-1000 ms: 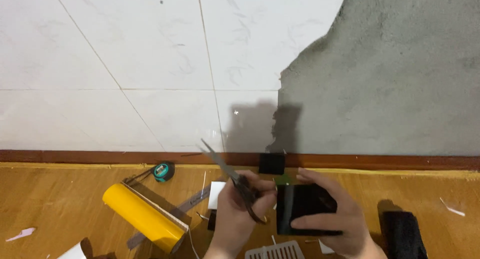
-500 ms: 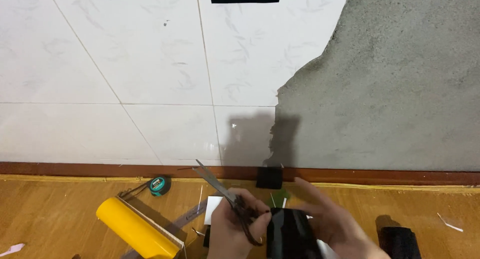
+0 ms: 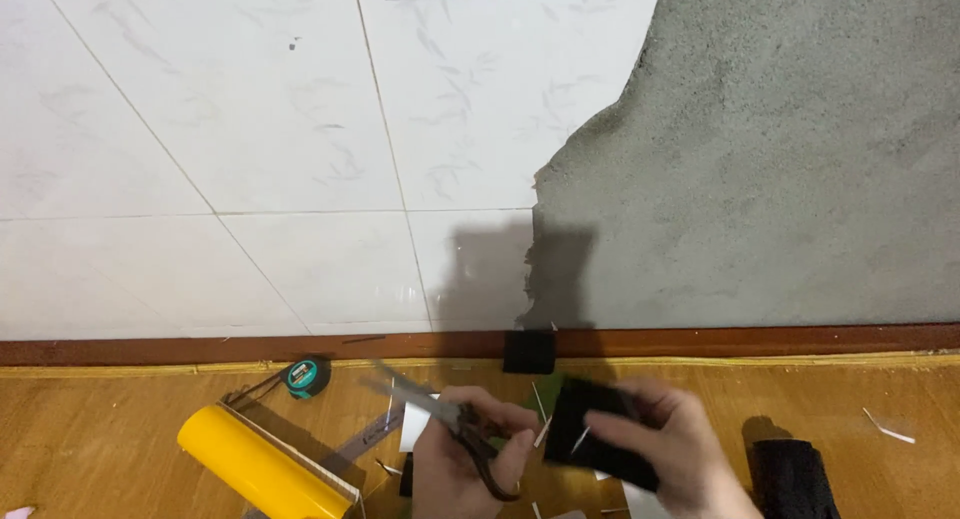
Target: Cutting black vinyl sheets into squares and applying them to a tiled wall to create a decorative pattern.
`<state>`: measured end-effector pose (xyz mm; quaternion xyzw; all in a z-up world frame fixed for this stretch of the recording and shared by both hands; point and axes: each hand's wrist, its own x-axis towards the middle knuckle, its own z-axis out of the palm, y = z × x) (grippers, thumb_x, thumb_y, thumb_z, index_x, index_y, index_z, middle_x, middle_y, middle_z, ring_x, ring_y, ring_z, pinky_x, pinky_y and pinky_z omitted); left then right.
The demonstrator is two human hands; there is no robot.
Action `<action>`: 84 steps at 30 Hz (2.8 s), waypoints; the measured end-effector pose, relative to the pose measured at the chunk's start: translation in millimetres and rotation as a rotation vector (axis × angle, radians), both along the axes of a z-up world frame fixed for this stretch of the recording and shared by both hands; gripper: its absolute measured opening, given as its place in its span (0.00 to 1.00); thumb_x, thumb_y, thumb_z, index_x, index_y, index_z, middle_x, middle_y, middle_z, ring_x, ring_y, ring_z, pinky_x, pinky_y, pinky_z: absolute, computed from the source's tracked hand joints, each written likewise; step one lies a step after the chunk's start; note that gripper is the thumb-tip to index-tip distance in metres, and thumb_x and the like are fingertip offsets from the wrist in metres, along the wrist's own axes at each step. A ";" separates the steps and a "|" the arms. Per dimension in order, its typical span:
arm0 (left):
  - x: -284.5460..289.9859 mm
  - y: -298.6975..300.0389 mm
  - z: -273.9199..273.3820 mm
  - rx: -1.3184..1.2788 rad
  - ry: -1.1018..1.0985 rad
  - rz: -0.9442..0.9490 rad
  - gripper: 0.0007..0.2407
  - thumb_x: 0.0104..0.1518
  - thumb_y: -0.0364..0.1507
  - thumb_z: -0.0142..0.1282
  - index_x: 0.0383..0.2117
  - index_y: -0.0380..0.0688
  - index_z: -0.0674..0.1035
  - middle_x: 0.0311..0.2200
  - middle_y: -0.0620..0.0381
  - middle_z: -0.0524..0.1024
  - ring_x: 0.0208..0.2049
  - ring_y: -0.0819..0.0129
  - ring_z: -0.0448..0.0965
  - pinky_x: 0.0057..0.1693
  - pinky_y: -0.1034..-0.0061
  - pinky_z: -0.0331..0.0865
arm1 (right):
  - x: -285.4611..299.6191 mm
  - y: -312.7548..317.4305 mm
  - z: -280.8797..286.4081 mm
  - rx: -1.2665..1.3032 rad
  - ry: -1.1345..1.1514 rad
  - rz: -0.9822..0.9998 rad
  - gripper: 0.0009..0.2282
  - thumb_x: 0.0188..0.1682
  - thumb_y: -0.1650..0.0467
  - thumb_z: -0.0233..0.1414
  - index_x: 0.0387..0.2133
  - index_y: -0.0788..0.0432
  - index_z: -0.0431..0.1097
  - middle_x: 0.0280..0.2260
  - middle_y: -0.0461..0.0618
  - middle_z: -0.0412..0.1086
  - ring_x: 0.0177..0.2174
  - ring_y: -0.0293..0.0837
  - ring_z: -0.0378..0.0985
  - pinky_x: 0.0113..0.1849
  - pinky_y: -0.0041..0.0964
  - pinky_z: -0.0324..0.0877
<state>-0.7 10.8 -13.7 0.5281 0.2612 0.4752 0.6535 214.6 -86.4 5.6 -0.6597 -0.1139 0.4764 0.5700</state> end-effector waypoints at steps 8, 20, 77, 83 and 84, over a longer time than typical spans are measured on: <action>-2.5 22.0 -24.1 0.444 0.557 -0.605 0.31 0.47 0.36 0.74 0.58 0.44 0.73 0.50 0.53 0.84 0.54 0.65 0.86 0.62 0.69 0.76 | 32.7 -27.6 -26.9 0.712 0.024 -0.158 0.08 0.51 0.86 0.52 0.42 0.74 0.73 0.35 0.61 0.76 0.31 0.46 0.77 0.41 0.43 0.77; 8.5 18.5 13.7 0.310 1.119 -0.849 0.25 0.63 0.41 0.55 0.69 0.65 0.67 0.56 0.63 0.80 0.59 0.68 0.79 0.65 0.71 0.67 | 28.4 -24.0 -34.1 0.471 -0.194 -0.082 0.14 0.38 0.95 0.60 0.36 0.76 0.78 0.26 0.67 0.80 0.22 0.52 0.80 0.26 0.42 0.77; -12.5 12.5 65.2 0.224 0.985 -0.665 0.24 0.57 0.26 0.61 0.62 0.61 0.81 0.32 0.66 0.89 0.34 0.74 0.88 0.43 0.79 0.76 | 18.3 -17.6 -33.8 0.421 -0.107 -0.127 0.13 0.42 0.92 0.57 0.40 0.81 0.79 0.33 0.69 0.81 0.27 0.54 0.80 0.33 0.43 0.77; -17.1 13.3 62.7 0.084 0.853 -0.592 0.25 0.48 0.33 0.68 0.57 0.53 0.81 0.52 0.58 0.88 0.61 0.64 0.85 0.68 0.61 0.71 | 26.1 -20.1 -21.7 0.565 -0.088 -0.089 0.06 0.49 0.85 0.56 0.38 0.76 0.78 0.29 0.64 0.80 0.23 0.50 0.82 0.26 0.38 0.80; -14.9 12.1 47.8 0.082 0.854 -0.589 0.25 0.48 0.33 0.68 0.57 0.53 0.81 0.52 0.58 0.88 0.61 0.64 0.85 0.68 0.61 0.71 | 24.6 -20.2 -20.6 0.565 -0.086 -0.086 0.06 0.49 0.85 0.56 0.38 0.76 0.78 0.29 0.64 0.80 0.23 0.50 0.82 0.26 0.38 0.80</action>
